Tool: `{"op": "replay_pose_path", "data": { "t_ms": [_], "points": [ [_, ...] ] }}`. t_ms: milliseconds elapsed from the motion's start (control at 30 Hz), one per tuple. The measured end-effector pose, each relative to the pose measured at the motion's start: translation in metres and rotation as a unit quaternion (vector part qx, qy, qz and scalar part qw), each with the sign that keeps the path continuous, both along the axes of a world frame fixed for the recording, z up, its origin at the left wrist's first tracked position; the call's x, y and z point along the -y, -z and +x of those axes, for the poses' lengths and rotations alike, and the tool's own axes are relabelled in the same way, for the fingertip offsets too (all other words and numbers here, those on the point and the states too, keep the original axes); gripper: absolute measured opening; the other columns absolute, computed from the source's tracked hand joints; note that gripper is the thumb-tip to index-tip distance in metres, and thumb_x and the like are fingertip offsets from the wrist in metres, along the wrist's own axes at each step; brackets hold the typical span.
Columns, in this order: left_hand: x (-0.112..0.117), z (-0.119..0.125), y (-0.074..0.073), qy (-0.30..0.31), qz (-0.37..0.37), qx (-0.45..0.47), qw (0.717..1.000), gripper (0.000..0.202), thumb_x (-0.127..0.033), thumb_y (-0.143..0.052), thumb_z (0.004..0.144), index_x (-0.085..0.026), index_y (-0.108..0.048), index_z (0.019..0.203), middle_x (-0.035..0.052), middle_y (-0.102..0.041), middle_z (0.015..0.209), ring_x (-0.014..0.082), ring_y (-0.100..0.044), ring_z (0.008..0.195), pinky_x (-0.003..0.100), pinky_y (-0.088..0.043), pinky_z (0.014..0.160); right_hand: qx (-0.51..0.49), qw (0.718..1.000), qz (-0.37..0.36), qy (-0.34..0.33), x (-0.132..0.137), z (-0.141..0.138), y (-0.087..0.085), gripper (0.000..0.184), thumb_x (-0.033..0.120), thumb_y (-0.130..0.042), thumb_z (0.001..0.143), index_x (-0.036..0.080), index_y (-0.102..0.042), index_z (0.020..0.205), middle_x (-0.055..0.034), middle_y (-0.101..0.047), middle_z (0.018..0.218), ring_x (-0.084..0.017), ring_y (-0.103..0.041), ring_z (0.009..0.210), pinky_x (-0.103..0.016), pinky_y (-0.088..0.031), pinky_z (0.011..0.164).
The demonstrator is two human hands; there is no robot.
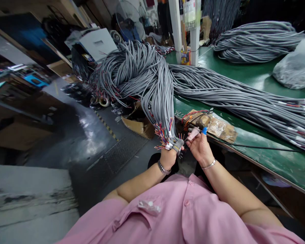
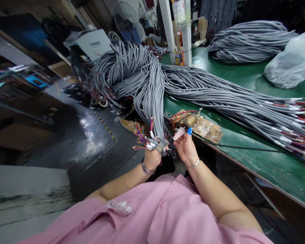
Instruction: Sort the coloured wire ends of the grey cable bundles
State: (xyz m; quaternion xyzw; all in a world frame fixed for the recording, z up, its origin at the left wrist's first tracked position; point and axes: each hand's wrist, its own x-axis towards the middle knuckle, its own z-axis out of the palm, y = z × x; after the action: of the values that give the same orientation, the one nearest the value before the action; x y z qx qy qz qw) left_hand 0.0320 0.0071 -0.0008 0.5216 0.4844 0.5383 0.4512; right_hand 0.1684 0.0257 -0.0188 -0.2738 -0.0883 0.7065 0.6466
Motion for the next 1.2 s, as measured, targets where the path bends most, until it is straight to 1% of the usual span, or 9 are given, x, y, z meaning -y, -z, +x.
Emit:
{"op": "replay_pose_path", "data": {
  "t_ms": [100,233,433,600,700,800,900,1000,1200],
  "points": [
    [0.002,-0.004,-0.001,-0.001,-0.013,-0.001,1.0,0.029,-0.044,-0.07,0.076,-0.017,-0.068,0.069,0.0024,-0.068,0.06,0.0142,-0.061,0.054,0.026,-0.049,0.052,-0.008,1.0,-0.007,-0.009,0.003,0.005,0.004,0.05,0.07,-0.049,0.084,0.023,-0.066,0.089,-0.0001,-0.068,0.078,-0.012,-0.062,0.066,-0.023,-0.05,0.057],
    [0.003,-0.011,-0.002,0.018,-0.033,0.012,0.999,0.029,-0.047,-0.072,0.073,-0.017,-0.069,0.069,0.0034,-0.069,0.061,0.0172,-0.064,0.056,0.029,-0.052,0.052,0.004,1.0,-0.013,-0.015,0.008,0.013,0.008,0.044,0.066,-0.054,0.084,0.023,-0.065,0.088,-0.0007,-0.068,0.078,-0.014,-0.062,0.066,-0.025,-0.05,0.057],
    [0.003,-0.021,-0.005,0.084,-0.041,0.06,0.994,0.033,-0.047,-0.074,0.072,-0.015,-0.074,0.081,0.0083,-0.073,0.074,0.022,-0.071,0.074,0.035,-0.058,0.071,0.056,0.998,-0.008,-0.026,0.02,0.02,0.009,0.036,0.057,-0.068,0.078,0.022,-0.066,0.082,-0.001,-0.069,0.078,-0.013,-0.061,0.066,-0.024,-0.051,0.058],
    [0.0,-0.036,-0.014,0.161,-0.031,0.044,0.986,0.035,-0.043,-0.075,0.073,-0.015,-0.074,0.092,0.0107,-0.075,0.083,0.0238,-0.071,0.083,0.037,-0.057,0.08,0.183,0.981,0.039,-0.053,0.04,0.019,0.005,0.028,0.047,-0.072,0.079,0.019,-0.07,0.086,-0.002,-0.068,0.077,-0.012,-0.057,0.063,-0.024,-0.047,0.056],
    [0.002,-0.042,-0.021,0.177,0.005,0.003,0.984,0.027,-0.04,-0.074,0.075,-0.015,-0.075,0.084,0.0122,-0.075,0.093,0.0235,-0.07,0.09,0.036,-0.056,0.083,0.283,0.952,0.09,-0.071,0.056,0.014,-0.006,0.018,0.037,-0.074,0.079,0.019,-0.072,0.085,-0.0025,-0.068,0.076,-0.012,-0.055,0.062,-0.025,-0.046,0.059],
    [0.004,-0.043,-0.026,0.203,0.043,-0.011,0.978,0.032,-0.032,-0.075,0.074,-0.015,-0.072,0.101,0.0119,-0.074,0.099,0.0233,-0.07,0.093,0.037,-0.055,0.086,0.367,0.91,0.179,-0.074,0.067,0.005,-0.029,0.014,0.028,-0.078,0.075,0.022,-0.075,0.087,-0.0027,-0.068,0.081,-0.017,-0.057,0.073,-0.029,-0.047,0.071],
    [0.003,-0.041,-0.03,0.214,0.114,-0.045,0.969,0.052,-0.021,-0.078,0.067,-0.019,-0.065,0.118,0.0122,-0.07,0.115,0.0259,-0.065,0.109,0.039,-0.05,0.097,0.454,0.85,0.263,-0.049,0.068,-0.005,-0.055,0.024,0.02,-0.079,0.071,0.027,-0.075,0.094,-0.0028,-0.067,0.092,-0.021,-0.057,0.085,-0.033,-0.046,0.083],
    [0.0,-0.04,-0.035,0.212,0.162,-0.078,0.961,0.06,-0.013,-0.077,0.063,-0.021,-0.063,0.122,0.0117,-0.066,0.123,0.0272,-0.06,0.119,0.041,-0.044,0.105,0.532,0.787,0.311,-0.036,0.064,-0.014,-0.073,0.027,0.018,-0.079,0.071,0.029,-0.074,0.095,-0.0019,-0.065,0.089,-0.021,-0.054,0.081,-0.034,-0.045,0.085],
    [-0.004,-0.049,-0.046,0.199,0.143,-0.036,0.969,0.059,-0.005,-0.082,0.049,-0.019,-0.07,0.106,0.0099,-0.069,0.111,0.0298,-0.062,0.115,0.043,-0.047,0.102,0.565,0.761,0.318,-0.026,0.06,-0.022,-0.073,0.021,0.026,-0.076,0.075,0.03,-0.073,0.096,-0.0029,-0.066,0.091,-0.023,-0.055,0.087,-0.038,-0.044,0.091]
  ]
}}
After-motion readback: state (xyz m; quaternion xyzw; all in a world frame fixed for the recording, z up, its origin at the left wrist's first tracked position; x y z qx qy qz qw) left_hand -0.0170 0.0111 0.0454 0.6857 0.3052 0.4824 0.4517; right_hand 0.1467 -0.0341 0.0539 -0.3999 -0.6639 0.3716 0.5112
